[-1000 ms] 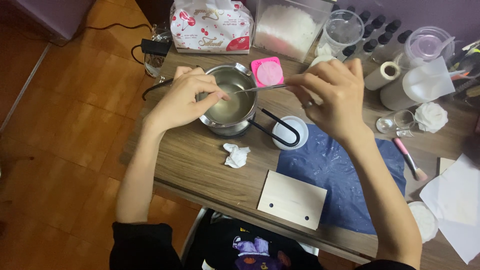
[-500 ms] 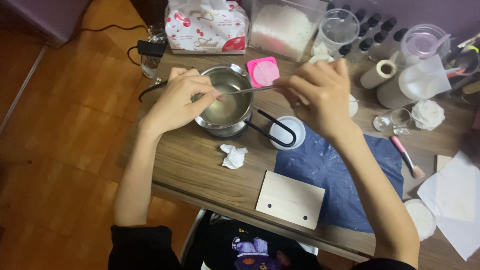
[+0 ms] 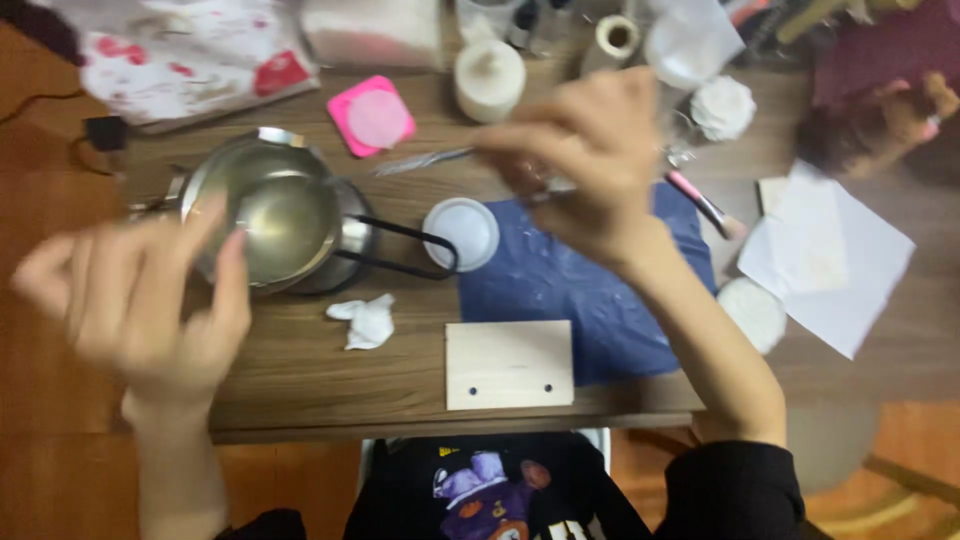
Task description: Scraping wax residue from a mat and pouring melted wax into a container.
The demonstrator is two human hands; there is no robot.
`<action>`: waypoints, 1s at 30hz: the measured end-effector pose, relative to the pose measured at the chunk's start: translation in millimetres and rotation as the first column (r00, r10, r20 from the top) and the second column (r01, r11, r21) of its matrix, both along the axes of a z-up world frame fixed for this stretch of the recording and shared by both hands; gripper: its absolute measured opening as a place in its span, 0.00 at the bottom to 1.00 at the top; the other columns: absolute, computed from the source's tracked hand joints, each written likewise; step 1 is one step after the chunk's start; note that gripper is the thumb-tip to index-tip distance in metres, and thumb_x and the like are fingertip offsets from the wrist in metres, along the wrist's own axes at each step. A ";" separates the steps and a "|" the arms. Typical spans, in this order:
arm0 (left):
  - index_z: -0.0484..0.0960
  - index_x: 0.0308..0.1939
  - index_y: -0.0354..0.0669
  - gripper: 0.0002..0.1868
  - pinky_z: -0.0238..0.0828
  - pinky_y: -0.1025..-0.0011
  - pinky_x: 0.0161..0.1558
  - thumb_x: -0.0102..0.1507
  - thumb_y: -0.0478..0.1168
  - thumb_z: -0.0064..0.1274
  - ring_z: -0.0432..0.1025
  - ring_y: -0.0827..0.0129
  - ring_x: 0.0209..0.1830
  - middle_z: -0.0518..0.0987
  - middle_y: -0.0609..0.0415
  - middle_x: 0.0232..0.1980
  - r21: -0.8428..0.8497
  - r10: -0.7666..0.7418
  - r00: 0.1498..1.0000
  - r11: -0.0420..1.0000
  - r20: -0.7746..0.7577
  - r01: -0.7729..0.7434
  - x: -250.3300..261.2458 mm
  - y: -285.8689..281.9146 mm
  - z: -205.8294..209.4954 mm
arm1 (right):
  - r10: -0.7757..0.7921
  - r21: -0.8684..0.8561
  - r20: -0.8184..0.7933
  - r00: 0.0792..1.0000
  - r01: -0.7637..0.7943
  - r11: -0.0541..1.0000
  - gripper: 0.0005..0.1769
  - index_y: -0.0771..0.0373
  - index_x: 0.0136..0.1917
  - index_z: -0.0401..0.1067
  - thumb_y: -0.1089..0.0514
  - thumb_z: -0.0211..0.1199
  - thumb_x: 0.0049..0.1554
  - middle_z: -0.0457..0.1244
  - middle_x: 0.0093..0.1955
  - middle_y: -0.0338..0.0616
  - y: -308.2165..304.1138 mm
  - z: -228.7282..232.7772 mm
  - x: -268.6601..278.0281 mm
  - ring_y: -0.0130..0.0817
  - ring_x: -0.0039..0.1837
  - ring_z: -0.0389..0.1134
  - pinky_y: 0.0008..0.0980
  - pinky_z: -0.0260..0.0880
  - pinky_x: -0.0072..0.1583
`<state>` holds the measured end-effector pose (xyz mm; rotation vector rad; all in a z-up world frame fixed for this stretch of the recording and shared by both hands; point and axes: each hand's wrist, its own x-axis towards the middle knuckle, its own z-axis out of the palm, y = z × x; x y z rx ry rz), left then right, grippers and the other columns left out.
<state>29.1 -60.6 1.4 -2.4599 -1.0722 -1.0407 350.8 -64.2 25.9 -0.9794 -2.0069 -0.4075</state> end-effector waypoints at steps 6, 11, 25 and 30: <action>0.73 0.29 0.47 0.19 0.55 0.70 0.34 0.68 0.51 0.60 0.62 0.69 0.26 0.67 0.63 0.24 0.016 -0.215 0.927 0.973 -0.308 0.231 32.2 -61.4 -41.5 | -0.263 -0.268 0.070 0.962 0.272 0.924 0.03 0.57 0.42 0.74 0.59 0.64 0.60 0.63 0.39 0.40 -55.3 -49.7 80.8 0.36 0.41 0.61 0.36 0.48 0.47; 0.78 0.36 0.45 0.09 0.53 0.76 0.30 0.65 0.44 0.46 0.61 0.71 0.27 0.70 0.62 0.31 -0.264 -0.523 0.840 0.838 -0.144 0.477 110.0 -86.8 -57.6 | -0.441 -0.434 0.248 0.863 0.505 0.746 0.03 0.51 0.43 0.74 0.57 0.66 0.59 0.62 0.37 0.32 -86.6 -116.0 122.4 0.32 0.41 0.61 0.32 0.47 0.48; 0.75 0.50 0.40 0.17 0.59 0.65 0.41 0.61 0.45 0.48 0.68 0.58 0.47 0.74 0.48 0.46 -0.541 -0.588 0.809 0.686 -0.019 0.486 151.2 -85.2 -118.7 | -0.366 -0.540 0.093 0.926 0.356 0.763 0.03 0.54 0.42 0.74 0.55 0.66 0.55 0.60 0.34 0.39 -73.7 -134.5 135.8 0.40 0.42 0.62 0.35 0.52 0.48; 0.77 0.43 0.46 0.08 0.61 0.69 0.39 0.62 0.41 0.48 0.69 0.65 0.41 0.74 0.57 0.39 -0.489 -0.524 0.846 0.714 0.103 0.502 138.5 -87.5 -127.4 | -0.386 -0.553 0.069 0.920 0.357 0.753 0.04 0.55 0.43 0.74 0.54 0.66 0.56 0.61 0.35 0.40 -70.6 -145.4 143.0 0.42 0.43 0.63 0.35 0.53 0.48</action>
